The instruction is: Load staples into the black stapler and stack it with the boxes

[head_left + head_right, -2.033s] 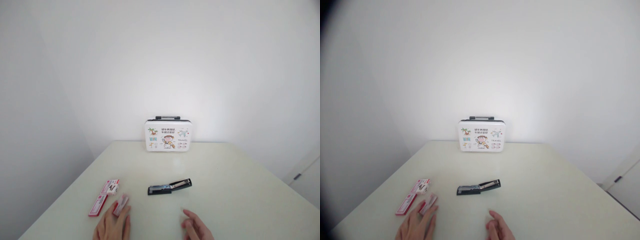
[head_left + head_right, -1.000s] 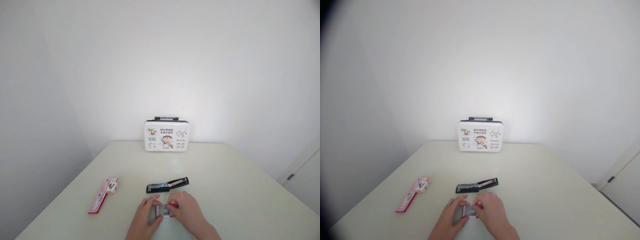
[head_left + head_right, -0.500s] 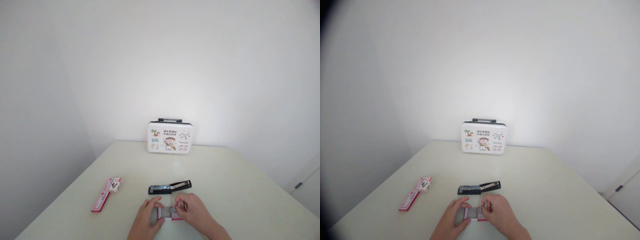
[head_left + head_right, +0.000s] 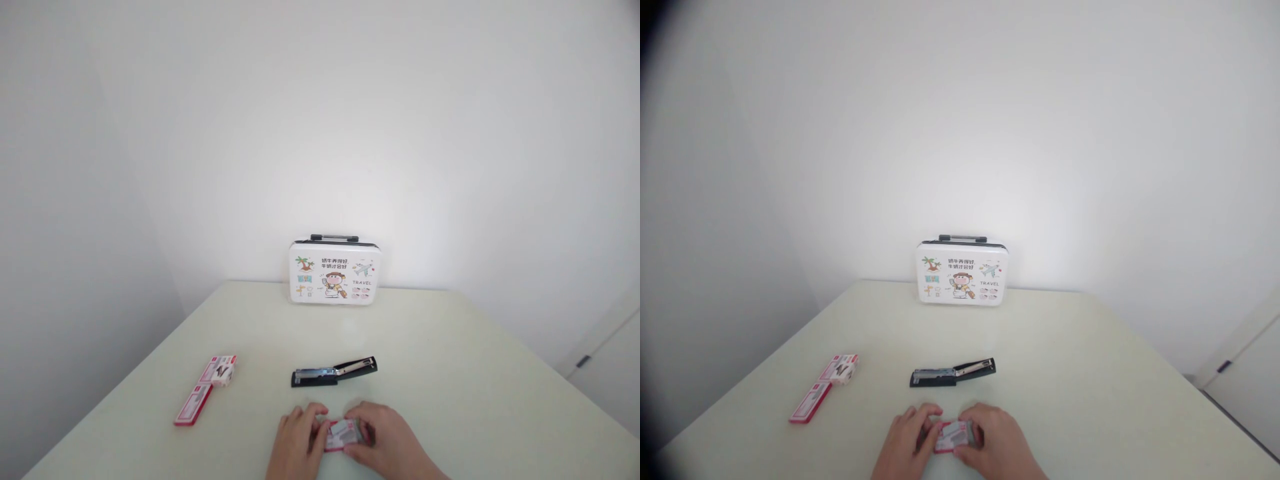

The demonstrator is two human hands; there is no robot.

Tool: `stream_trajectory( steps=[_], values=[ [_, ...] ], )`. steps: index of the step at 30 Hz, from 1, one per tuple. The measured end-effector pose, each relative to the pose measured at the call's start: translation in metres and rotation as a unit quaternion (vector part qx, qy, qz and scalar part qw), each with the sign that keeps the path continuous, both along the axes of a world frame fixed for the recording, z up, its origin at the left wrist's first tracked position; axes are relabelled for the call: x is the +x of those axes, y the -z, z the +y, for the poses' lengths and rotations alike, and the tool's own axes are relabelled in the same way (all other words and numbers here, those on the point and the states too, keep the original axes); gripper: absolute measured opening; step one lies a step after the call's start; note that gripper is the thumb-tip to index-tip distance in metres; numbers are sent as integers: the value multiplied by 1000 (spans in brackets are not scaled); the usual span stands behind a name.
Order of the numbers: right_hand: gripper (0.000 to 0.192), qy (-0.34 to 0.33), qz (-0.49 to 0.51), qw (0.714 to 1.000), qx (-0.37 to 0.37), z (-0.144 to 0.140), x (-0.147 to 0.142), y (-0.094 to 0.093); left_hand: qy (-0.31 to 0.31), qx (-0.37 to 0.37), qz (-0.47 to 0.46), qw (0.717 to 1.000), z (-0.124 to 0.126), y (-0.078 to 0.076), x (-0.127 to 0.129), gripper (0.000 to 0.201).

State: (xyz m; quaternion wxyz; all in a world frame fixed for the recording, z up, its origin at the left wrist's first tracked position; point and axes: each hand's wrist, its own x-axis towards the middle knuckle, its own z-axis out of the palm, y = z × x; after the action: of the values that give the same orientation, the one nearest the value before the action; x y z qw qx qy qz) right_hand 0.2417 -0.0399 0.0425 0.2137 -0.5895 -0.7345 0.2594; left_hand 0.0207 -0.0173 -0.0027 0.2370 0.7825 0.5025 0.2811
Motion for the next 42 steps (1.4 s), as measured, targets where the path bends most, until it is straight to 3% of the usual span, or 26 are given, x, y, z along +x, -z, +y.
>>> stream_trajectory(
  steps=[2, 4, 7, 9, 11, 13, 15, 19, 25, 30, 32, 36, 42],
  values=[
    [40, -5, -2, 1000, 0, 1, -4, -5, 4, 0, -20, 1000, -1, 3, -2, 28],
    [44, -11, 4, 1000, 2, 2, -7, -9, -36, 11, -34, 999, 5, 4, -11, 31],
    [25, -44, 19, 999, 8, 5, -12, -10, -140, 68, -16, 988, 28, -1, -27, 33],
    [17, -64, 23, 998, 12, 7, -16, -7, -167, 76, 18, 983, 45, -8, -33, 45],
    [19, -72, 16, 997, 18, 8, -18, -3, -139, 46, 50, 988, 58, -14, -33, 47],
    [17, -70, 1, 997, 30, 9, -19, -1, -90, 21, 61, 994, 60, -17, -29, 34],
    [14, -54, -3, 997, 55, 14, -19, -3, -62, 16, 58, 996, 54, -17, -22, 26],
    [20, -36, -10, 995, 96, 31, -20, -15, -32, -2, 44, 999, 32, -16, -10, 26],
    [17, -101, -53, 991, 73, 50, -26, -26, -24, -20, 33, 999, 22, -25, -6, 23],
    [18, -102, -73, 991, 54, 44, -27, -31, -30, -17, 22, 999, 20, -27, -3, 23],
    [13, -67, -85, 993, 48, 40, -24, -32, -33, -19, 17, 999, 20, -27, -3, 23],
    [14, 52, -111, 992, 36, 33, -27, -21, -35, -27, 14, 999, 21, -25, -6, 23],
    [18, 39, 23, 999, 18, 22, -32, 13, -32, -27, 24, 999, 23, -23, -7, 22]
  ],
)
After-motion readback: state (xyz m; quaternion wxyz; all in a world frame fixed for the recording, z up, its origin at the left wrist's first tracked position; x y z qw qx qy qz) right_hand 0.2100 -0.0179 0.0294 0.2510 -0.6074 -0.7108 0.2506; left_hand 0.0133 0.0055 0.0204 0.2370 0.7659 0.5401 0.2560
